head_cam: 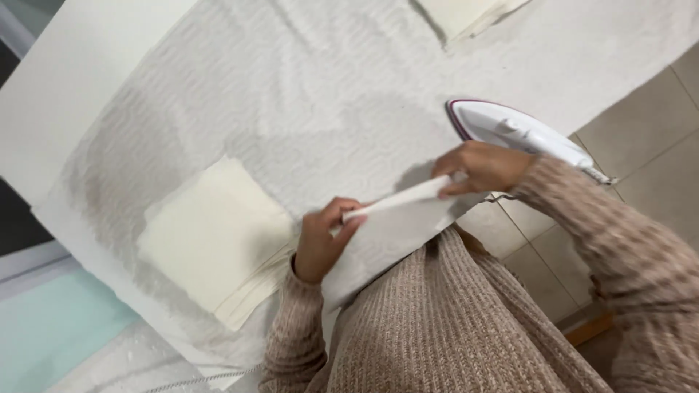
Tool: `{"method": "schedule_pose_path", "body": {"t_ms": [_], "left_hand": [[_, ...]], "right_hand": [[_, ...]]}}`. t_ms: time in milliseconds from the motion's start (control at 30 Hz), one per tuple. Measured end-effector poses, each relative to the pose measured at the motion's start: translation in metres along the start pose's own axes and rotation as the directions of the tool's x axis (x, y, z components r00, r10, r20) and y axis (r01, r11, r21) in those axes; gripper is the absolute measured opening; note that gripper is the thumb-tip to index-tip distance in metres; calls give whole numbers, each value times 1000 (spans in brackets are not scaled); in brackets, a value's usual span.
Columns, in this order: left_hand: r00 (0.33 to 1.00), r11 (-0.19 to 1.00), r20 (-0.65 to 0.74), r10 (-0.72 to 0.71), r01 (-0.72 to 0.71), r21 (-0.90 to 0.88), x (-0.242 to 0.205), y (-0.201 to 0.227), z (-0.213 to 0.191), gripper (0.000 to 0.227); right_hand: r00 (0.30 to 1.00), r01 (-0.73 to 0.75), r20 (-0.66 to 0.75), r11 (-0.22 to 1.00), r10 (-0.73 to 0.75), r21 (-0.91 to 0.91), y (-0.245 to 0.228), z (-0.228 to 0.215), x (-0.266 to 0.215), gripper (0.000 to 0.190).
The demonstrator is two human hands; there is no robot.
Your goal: Ironing small squares of white fabric on a table.
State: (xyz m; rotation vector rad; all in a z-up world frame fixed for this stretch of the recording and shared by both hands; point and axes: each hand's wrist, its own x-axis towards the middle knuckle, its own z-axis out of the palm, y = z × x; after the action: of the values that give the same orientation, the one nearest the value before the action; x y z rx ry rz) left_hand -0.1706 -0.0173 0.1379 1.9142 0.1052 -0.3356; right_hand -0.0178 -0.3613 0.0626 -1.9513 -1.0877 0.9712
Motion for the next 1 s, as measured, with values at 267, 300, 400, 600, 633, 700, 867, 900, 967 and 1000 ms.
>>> {"method": "schedule_pose_path", "body": {"t_ms": [267,300,400,600,633,700,867,900,967,1000], "left_hand": [[946,982,-284,-156,118,-148,-16,-2,-40,14],[920,990,-370,-130,103,-91,-7,-8,-45,13],[886,991,-446,-128,137,-13,14,-43,-56,14],[848,962,-472,-239,140,-235,49,-99,-58,15],[845,960,-475,-246,143,-242,54,-114,-58,15],[833,947,-512,-211,45,-317,62,-145,-56,25],[848,849,-472,-241,-52,-526,14,-117,-8,61],[824,799,-469,-318,-33,-600,-1,-116,7,75],[828,777,-413,-379,42,-628,-35,-126,38,71],[824,751,-356,-440,120,-649,-58,-131,56,67]], "right_hand": [[986,-134,92,991,136,-23,-115,-83,86,36],[987,-153,38,986,156,-69,-109,-82,102,30],[987,-159,-40,960,154,-232,-72,-62,155,28],[978,-196,-154,860,139,-471,-24,-28,214,21],[980,-192,-145,859,139,-474,-15,-25,221,21],[973,-192,-221,778,70,-599,3,-17,232,23],[913,-98,-408,964,-11,-245,-74,3,148,21],[938,-102,-300,965,175,243,-91,9,125,57],[907,8,-415,986,-78,-169,-65,54,66,28],[839,79,-411,828,-355,-555,-52,79,35,10]]}}
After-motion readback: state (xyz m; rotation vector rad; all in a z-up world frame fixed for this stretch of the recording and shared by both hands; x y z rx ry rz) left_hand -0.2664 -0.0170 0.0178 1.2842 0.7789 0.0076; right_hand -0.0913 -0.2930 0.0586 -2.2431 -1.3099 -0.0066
